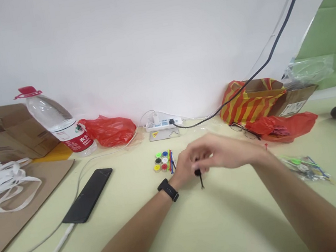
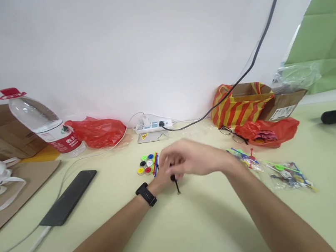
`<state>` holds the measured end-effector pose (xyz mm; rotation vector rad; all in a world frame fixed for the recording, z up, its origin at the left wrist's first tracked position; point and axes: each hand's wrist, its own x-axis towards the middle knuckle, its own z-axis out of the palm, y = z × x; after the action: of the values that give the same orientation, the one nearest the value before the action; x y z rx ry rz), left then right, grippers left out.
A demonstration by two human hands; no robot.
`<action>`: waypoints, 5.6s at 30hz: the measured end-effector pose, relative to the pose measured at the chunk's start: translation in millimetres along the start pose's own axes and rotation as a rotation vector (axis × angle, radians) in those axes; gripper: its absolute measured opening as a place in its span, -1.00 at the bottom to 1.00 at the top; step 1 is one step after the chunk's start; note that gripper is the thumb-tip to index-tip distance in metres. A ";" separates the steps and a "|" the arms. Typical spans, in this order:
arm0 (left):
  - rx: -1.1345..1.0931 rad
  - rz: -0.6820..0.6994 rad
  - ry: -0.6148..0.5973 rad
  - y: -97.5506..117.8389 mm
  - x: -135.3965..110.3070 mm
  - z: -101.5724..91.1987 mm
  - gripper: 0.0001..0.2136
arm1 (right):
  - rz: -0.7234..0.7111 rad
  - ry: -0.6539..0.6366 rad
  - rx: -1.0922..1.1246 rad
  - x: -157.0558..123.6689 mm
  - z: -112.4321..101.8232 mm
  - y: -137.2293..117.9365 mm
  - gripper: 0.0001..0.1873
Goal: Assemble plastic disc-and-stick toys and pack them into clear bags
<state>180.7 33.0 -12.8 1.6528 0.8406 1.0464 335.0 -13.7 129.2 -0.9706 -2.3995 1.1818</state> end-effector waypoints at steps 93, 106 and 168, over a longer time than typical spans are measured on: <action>0.563 0.205 -0.284 135.1 4.2 -72.8 -0.81 | 0.032 0.332 -0.616 -13.5 -7.7 14.9 -0.69; 0.674 0.208 -0.269 148.4 6.0 -98.5 -0.82 | -0.069 0.318 -0.232 -20.4 -26.3 17.6 -0.76; -0.281 -0.088 -0.002 23.3 -72.0 -55.6 -0.80 | 0.045 0.575 0.631 -41.8 91.5 111.5 -0.79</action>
<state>102.7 -17.5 0.4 1.3684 0.7218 1.0494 366.8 -47.3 -13.7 -0.9705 -1.4393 1.3236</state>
